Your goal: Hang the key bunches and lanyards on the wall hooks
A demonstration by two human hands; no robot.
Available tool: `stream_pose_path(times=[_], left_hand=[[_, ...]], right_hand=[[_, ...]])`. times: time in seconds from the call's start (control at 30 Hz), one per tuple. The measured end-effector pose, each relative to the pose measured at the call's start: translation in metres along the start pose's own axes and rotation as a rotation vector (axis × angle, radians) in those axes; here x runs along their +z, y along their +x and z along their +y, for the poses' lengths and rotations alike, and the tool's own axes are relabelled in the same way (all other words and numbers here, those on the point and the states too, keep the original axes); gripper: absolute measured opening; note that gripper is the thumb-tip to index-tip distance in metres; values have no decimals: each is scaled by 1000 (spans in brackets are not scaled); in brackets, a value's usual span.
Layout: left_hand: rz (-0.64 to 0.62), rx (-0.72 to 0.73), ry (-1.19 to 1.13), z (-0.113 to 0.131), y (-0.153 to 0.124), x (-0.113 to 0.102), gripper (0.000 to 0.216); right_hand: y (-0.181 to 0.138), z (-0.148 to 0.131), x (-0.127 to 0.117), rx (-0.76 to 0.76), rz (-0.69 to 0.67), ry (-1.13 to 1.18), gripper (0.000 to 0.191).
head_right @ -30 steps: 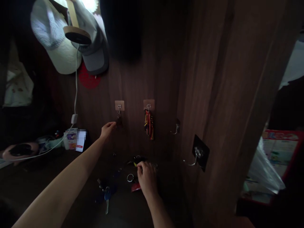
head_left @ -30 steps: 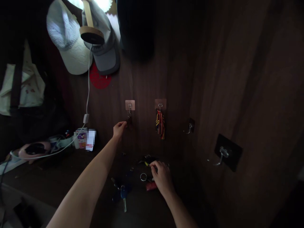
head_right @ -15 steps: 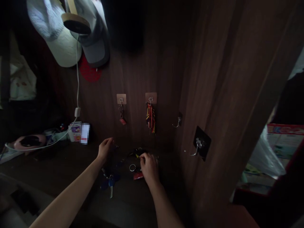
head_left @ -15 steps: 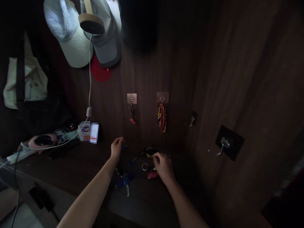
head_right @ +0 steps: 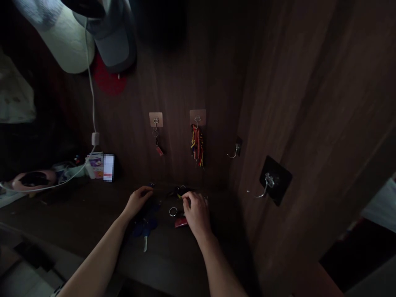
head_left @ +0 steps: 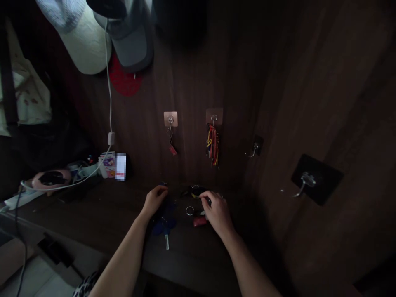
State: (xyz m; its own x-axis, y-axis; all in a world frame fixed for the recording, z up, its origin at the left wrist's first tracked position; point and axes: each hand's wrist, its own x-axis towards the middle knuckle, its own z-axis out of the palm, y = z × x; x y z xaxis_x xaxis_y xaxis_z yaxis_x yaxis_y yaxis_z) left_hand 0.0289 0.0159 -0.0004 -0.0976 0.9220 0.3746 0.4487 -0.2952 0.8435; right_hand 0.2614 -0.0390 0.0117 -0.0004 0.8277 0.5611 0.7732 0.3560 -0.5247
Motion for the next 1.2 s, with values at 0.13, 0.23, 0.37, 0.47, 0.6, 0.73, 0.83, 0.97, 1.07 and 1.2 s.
stream_pose_path(times=[0.13, 0.23, 0.37, 0.47, 0.6, 0.73, 0.83, 0.97, 1.07, 1.2], left_hand=[[-116, 49, 111, 1, -7, 2, 18], [-203, 99, 283, 0, -8, 4, 27], [-304, 136, 469, -1, -9, 4, 32], [-364, 154, 459, 0, -9, 4, 22], [-433, 210, 390, 3, -11, 4, 20], [-465, 234, 229, 8, -14, 7, 20], [-443, 198, 95, 15, -17, 10, 19], [-434, 155, -125, 26, -20, 15, 20], [-441, 100, -264, 34, -22, 18, 21], [-458, 57, -344, 38, -24, 19, 22]], right_hand=[[-1, -5, 0, -17, -19, -16, 16], [-2, -8, 1, -38, -28, -29, 15], [-4, -9, 6, -56, -53, -50, 14], [-5, -9, 9, -50, -74, -58, 14], [-6, -12, 9, -35, -106, -79, 15], [-7, -18, 9, 2, -143, -94, 16], [-7, -19, 13, 11, -162, -59, 17], [-7, -18, 19, 15, -164, 8, 17], [-6, -21, 20, 32, -146, 73, 18], [-6, -25, 22, 45, -124, 238, 20]])
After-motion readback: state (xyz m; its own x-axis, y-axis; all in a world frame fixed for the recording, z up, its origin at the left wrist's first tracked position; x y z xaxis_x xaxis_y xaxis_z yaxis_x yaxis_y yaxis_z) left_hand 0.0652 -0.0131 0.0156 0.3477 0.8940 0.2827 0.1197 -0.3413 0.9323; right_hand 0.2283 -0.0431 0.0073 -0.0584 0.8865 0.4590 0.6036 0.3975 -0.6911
